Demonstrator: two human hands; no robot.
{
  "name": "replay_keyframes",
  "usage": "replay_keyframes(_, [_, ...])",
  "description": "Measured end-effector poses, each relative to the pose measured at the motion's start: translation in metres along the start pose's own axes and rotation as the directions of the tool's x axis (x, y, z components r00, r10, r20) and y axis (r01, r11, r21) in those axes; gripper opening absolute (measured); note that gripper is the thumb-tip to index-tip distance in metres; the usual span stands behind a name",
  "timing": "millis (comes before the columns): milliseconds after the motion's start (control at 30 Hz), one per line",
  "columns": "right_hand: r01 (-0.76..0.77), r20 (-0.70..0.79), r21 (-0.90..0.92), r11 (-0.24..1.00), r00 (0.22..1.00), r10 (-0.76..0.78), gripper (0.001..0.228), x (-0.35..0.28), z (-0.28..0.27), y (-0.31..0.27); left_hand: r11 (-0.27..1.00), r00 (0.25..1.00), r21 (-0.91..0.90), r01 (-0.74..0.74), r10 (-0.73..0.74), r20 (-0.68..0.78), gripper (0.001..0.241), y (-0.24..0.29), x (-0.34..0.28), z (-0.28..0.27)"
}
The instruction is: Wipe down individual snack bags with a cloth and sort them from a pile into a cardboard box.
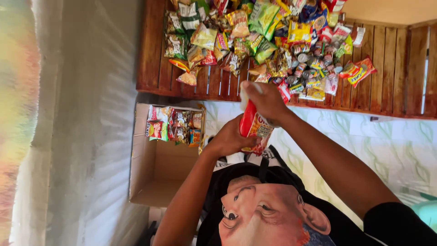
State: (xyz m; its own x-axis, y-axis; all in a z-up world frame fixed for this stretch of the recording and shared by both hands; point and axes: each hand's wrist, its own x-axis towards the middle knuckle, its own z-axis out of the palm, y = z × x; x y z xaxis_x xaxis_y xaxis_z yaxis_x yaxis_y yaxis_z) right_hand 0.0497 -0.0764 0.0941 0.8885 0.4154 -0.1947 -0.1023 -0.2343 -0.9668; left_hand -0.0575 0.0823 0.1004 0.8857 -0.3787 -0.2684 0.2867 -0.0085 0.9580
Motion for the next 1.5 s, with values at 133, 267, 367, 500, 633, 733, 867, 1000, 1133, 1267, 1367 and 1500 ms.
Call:
replay_keyframes(133, [-0.382,-0.248,0.471,0.795,0.808,0.535,0.044,0.01,-0.032,0.015,0.955,0.996,-0.295,-0.011,0.035,0.076,0.064,-0.003,-0.015,-0.013])
replay_keyframes(267, [0.04,-0.151,0.049,0.998,0.988,-0.033,0.038,0.003,-0.05,0.036,0.901,0.999,-0.432,0.022,-0.036,-0.024,0.06,-0.016,-0.015,-0.021])
replay_keyframes(367, [0.295,0.098,-0.432,0.852,0.955,-0.281,0.035,-0.032,-0.018,-0.02,0.938,0.999,-0.346,-0.015,-0.002,-0.048,0.062,-0.019,-0.011,-0.014])
replay_keyframes(500, [0.307,0.045,-0.6,0.738,0.935,-0.352,0.038,-0.03,-0.011,-0.028,0.962,1.0,-0.273,-0.022,0.025,0.008,0.067,-0.011,-0.012,-0.012])
replay_keyframes(633, [0.037,-0.108,-0.573,0.819,0.987,-0.12,0.047,-0.016,-0.023,0.003,0.916,0.994,-0.397,-0.05,0.085,0.072,0.065,-0.002,-0.012,-0.009])
replay_keyframes(733, [0.098,-0.363,-0.47,0.877,0.884,-0.293,0.048,0.004,-0.038,0.02,0.871,0.992,-0.483,-0.093,0.123,0.03,0.066,-0.004,0.002,-0.009])
replay_keyframes(867, [0.257,-0.301,-0.504,0.825,0.843,-0.446,0.026,-0.012,-0.029,-0.009,0.81,0.978,-0.572,-0.13,0.01,-0.208,0.052,-0.005,0.015,-0.007])
replay_keyframes(1000, [0.406,0.107,-0.554,0.726,0.9,-0.422,0.035,-0.044,0.034,-0.062,0.629,0.927,-0.748,-0.211,-0.113,-0.357,0.06,-0.025,0.036,-0.014])
replay_keyframes(1133, [0.559,0.251,-0.611,0.561,0.809,-0.532,0.039,-0.061,0.036,-0.049,0.543,0.878,-0.805,-0.238,-0.235,-0.418,0.061,-0.017,0.039,-0.029])
replay_keyframes(1267, [0.713,0.461,-0.544,0.442,0.694,-0.553,0.04,-0.061,0.007,-0.04,0.425,0.904,-0.884,-0.195,-0.272,-0.33,0.061,-0.027,0.045,-0.043])
replay_keyframes(1367, [0.654,0.436,-0.569,0.5,0.754,-0.491,0.039,-0.057,-0.033,-0.007,0.377,0.914,-0.885,-0.274,-0.186,-0.362,0.06,-0.026,0.042,-0.053])
replay_keyframes(1500, [0.273,-0.005,-0.513,0.814,0.947,-0.321,0.043,-0.059,-0.037,-0.025,0.578,0.838,-0.752,-0.317,-0.202,-0.508,0.053,0.001,0.034,-0.053])
